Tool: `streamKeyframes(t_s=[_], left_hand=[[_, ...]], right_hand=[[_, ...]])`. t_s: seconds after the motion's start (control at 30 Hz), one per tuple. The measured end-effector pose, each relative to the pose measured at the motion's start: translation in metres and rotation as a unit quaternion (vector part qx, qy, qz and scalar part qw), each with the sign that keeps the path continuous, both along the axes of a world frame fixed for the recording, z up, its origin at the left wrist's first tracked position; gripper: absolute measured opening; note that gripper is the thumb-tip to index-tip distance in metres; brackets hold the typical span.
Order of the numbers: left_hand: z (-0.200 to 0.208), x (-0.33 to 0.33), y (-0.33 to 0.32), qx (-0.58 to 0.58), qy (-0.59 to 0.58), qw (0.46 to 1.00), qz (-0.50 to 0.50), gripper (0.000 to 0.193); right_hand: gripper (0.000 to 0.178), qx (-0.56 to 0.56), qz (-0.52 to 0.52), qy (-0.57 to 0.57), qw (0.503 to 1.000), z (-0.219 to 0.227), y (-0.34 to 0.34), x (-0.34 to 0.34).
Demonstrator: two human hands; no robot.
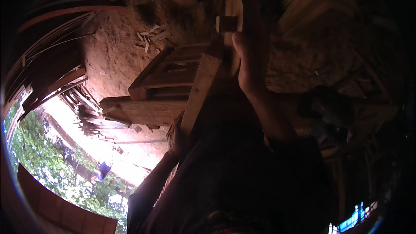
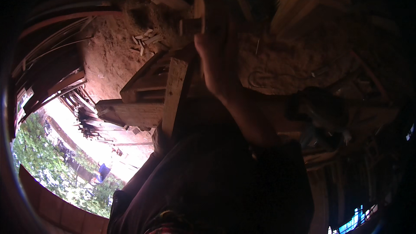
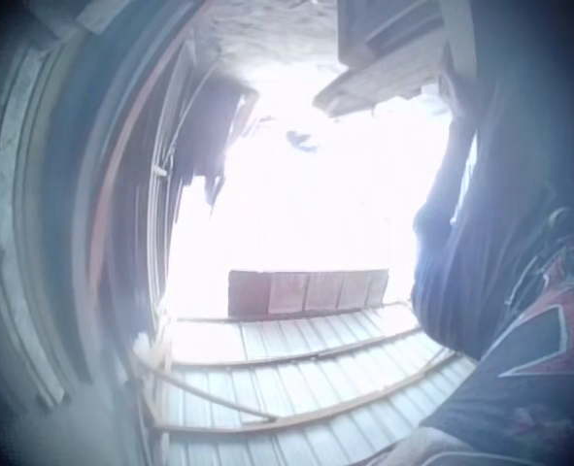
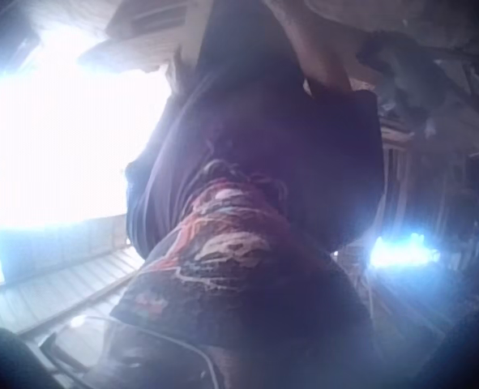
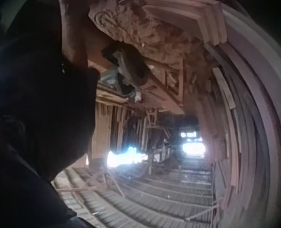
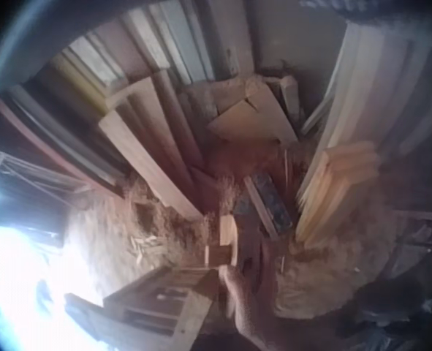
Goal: The person repeatedly smooths the edges of wooden planks using a sanding block. They rotate the planks to work different sides and occasionally reposition them on the workbench. The person briefly walks to a bucket and returns to continue sanding.
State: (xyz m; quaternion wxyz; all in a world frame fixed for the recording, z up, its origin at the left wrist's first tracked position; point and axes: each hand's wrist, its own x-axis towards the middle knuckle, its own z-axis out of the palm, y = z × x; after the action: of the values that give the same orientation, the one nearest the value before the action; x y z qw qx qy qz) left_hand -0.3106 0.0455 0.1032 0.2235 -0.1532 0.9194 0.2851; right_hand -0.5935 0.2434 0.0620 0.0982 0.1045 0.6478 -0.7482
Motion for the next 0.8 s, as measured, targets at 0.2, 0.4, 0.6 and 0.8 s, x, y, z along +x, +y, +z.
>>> streamKeyframes(t_s=[0.2, 0.4, 0.6, 0.8], left_hand=[[-0.004, -0.007, 0.0, 0.038, 0.034, 0.999, -0.006, 0.068], [-0.003, -0.009, -0.003, 0.053, 0.028, 0.998, -0.01, 0.069], [-0.016, 0.01, -0.01, 0.023, -0.041, 0.999, 0.009, 0.071], [-0.013, 0.013, -0.006, -0.007, -0.021, 1.0, 0.019, 0.069]], right_hand=[[0.073, 0.228, 0.038, -0.143, 0.963, -0.033, -0.008, 0.009], [0.074, -0.06, -0.1, -0.13, 0.985, -0.059, -0.006, 0.022], [0.072, 0.135, -0.103, -0.048, 0.984, -0.058, -0.026, 0.017], [0.065, -0.064, -0.017, -0.085, 0.994, -0.03, -0.019, 0.014]])
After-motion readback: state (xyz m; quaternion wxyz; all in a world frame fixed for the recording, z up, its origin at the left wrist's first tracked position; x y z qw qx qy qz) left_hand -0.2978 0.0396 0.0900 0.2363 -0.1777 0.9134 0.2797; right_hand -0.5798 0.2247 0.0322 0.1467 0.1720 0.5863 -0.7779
